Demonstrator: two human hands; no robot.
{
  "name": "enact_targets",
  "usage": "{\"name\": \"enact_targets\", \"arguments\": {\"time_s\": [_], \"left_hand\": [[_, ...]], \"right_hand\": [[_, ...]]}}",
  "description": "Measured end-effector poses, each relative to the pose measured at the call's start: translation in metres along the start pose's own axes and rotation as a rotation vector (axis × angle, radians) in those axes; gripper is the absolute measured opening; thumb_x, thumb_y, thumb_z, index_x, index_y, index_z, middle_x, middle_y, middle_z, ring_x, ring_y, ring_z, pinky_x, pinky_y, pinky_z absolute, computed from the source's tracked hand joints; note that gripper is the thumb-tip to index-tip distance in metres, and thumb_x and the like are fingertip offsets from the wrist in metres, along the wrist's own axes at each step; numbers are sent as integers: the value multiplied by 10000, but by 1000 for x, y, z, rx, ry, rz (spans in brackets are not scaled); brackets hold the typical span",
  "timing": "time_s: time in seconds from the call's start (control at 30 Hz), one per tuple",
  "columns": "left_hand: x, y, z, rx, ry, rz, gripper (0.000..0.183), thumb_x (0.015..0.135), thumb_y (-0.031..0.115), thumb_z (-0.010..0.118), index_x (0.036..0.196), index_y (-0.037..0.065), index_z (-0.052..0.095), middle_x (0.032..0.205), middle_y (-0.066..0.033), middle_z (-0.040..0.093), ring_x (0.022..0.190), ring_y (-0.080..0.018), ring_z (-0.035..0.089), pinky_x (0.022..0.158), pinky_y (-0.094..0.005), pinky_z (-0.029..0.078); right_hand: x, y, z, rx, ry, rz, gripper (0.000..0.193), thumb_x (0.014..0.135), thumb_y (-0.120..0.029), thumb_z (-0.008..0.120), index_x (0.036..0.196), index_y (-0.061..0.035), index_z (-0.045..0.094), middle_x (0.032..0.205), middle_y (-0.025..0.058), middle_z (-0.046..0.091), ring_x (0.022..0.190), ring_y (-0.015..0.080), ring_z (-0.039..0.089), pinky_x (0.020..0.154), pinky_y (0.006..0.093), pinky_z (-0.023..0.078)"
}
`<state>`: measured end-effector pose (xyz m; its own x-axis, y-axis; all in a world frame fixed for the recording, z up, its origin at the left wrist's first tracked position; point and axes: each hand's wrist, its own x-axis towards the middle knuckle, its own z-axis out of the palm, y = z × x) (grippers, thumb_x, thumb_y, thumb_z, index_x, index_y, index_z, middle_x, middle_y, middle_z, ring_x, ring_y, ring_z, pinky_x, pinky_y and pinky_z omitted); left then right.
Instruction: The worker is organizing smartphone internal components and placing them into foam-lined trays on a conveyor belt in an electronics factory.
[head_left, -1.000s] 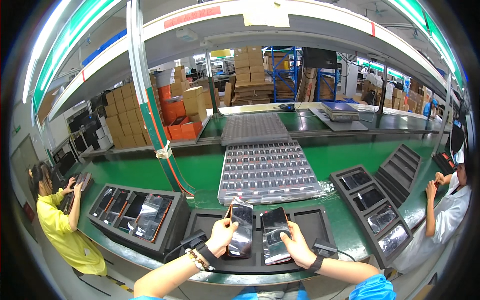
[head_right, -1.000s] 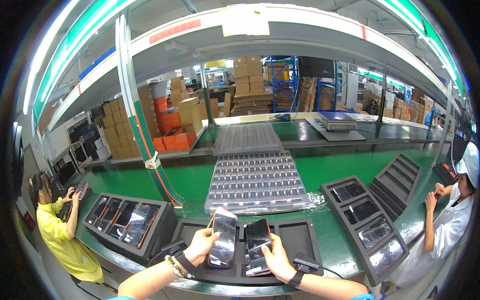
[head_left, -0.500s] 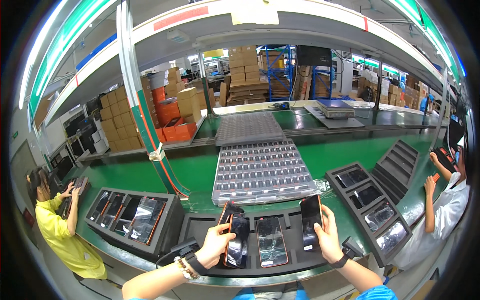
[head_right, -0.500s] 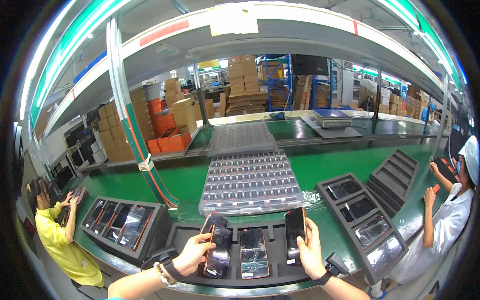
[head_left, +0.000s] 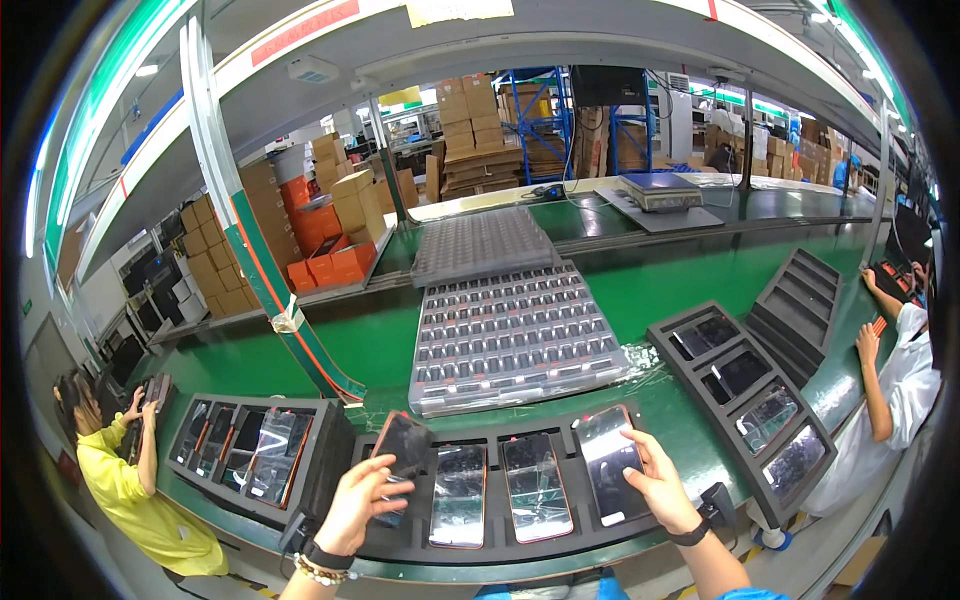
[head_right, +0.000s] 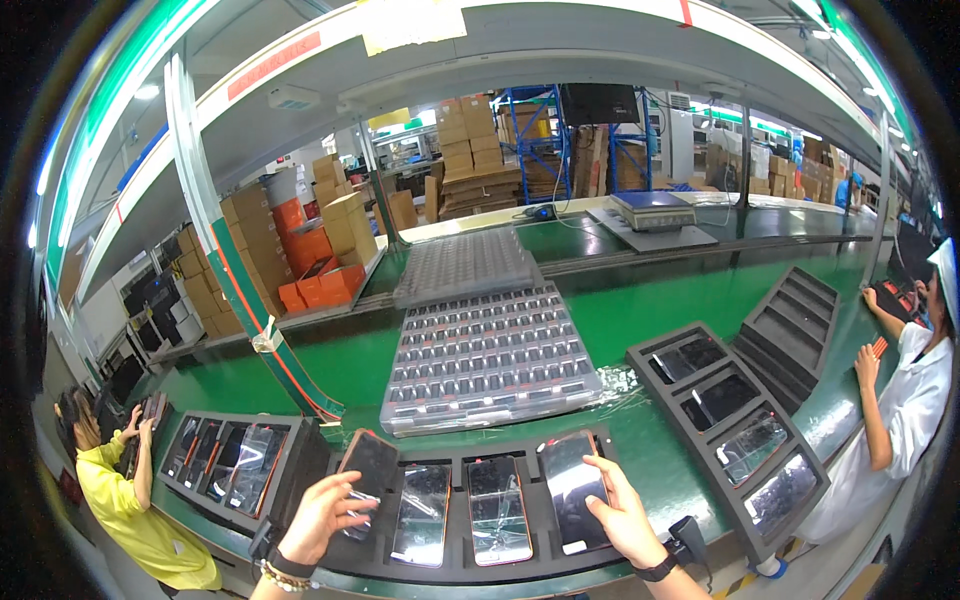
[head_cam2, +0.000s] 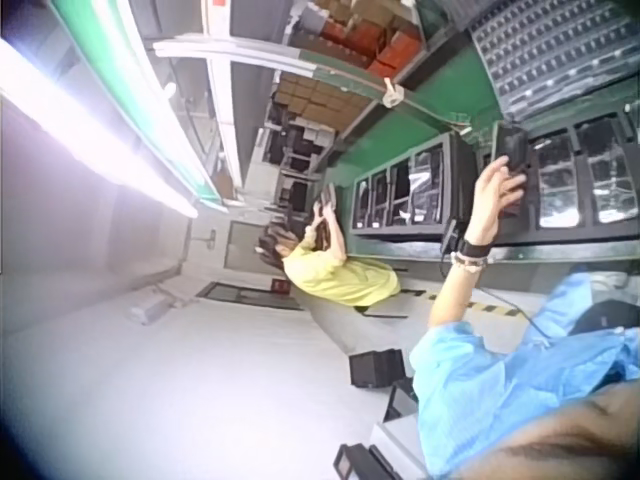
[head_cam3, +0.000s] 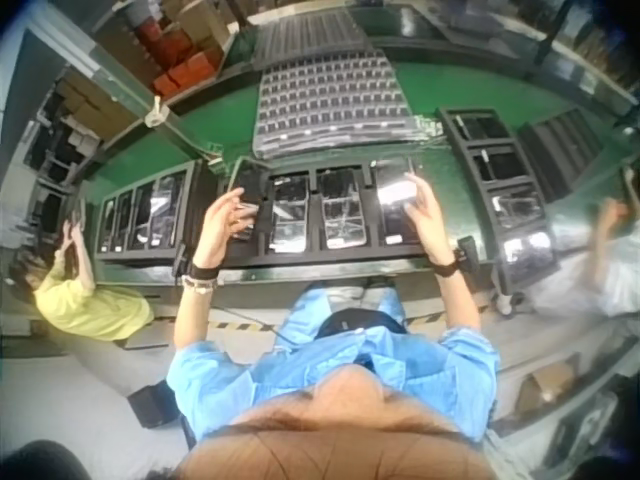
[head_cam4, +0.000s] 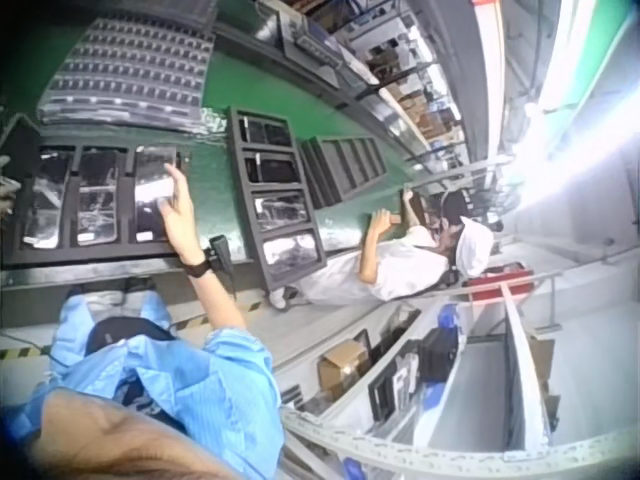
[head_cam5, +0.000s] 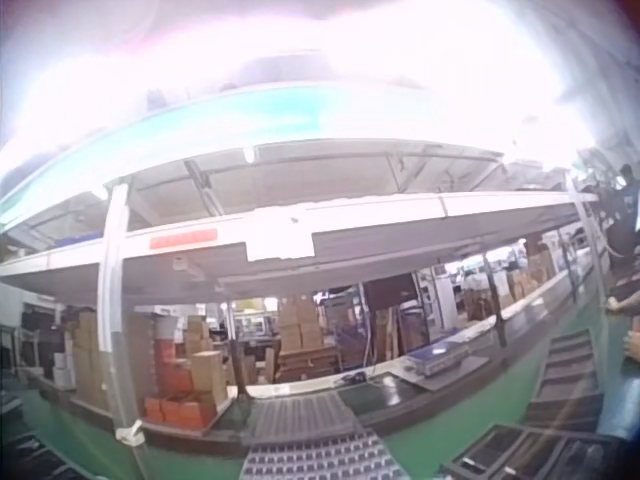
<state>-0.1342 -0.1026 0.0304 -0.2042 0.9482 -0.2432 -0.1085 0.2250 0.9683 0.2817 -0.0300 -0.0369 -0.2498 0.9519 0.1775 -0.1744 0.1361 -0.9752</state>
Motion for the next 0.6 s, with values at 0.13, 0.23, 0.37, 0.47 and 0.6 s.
{"name": "enact_targets", "arguments": {"time_s": [0.13,0.23,0.37,0.47,0.6], "left_hand": [[-1,-29,10,133,123,43,396,1020,118,561,1403,94,466,1182,-118,629,916,-203,741,698,-305,605],[0,-31,8,41,154,-31,372,1023,115,537,1389,94,472,1212,-120,618,887,-191,738,635,-268,579],[-4,-52,3,88,217,55,356,1025,110,519,1376,86,468,1253,-110,597,783,-174,736,560,-240,544],[-4,-57,6,78,260,92,303,1035,126,525,1331,61,503,1274,-118,593,725,-172,733,523,-225,528],[-3,-54,11,81,325,102,244,1060,168,510,1254,30,557,1249,-121,614,700,-164,728,513,-228,526]], "right_hand": [[-2,-11,3,34,-25,105,566,904,118,517,1456,4,474,1402,113,585,1318,165,525,1093,293,393],[-9,-22,17,-189,110,78,509,933,106,493,1434,18,502,1348,119,631,1183,136,601,1006,276,462],[-11,-12,17,-365,182,6,449,936,119,470,1364,23,570,1321,149,651,1036,128,655,894,252,497],[-8,-1,16,-273,242,-64,419,930,133,465,1304,18,615,1264,154,680,911,113,690,790,240,529],[-13,4,17,-193,402,-146,361,938,143,481,1243,34,640,1232,139,689,871,109,695,756,254,556]]}}
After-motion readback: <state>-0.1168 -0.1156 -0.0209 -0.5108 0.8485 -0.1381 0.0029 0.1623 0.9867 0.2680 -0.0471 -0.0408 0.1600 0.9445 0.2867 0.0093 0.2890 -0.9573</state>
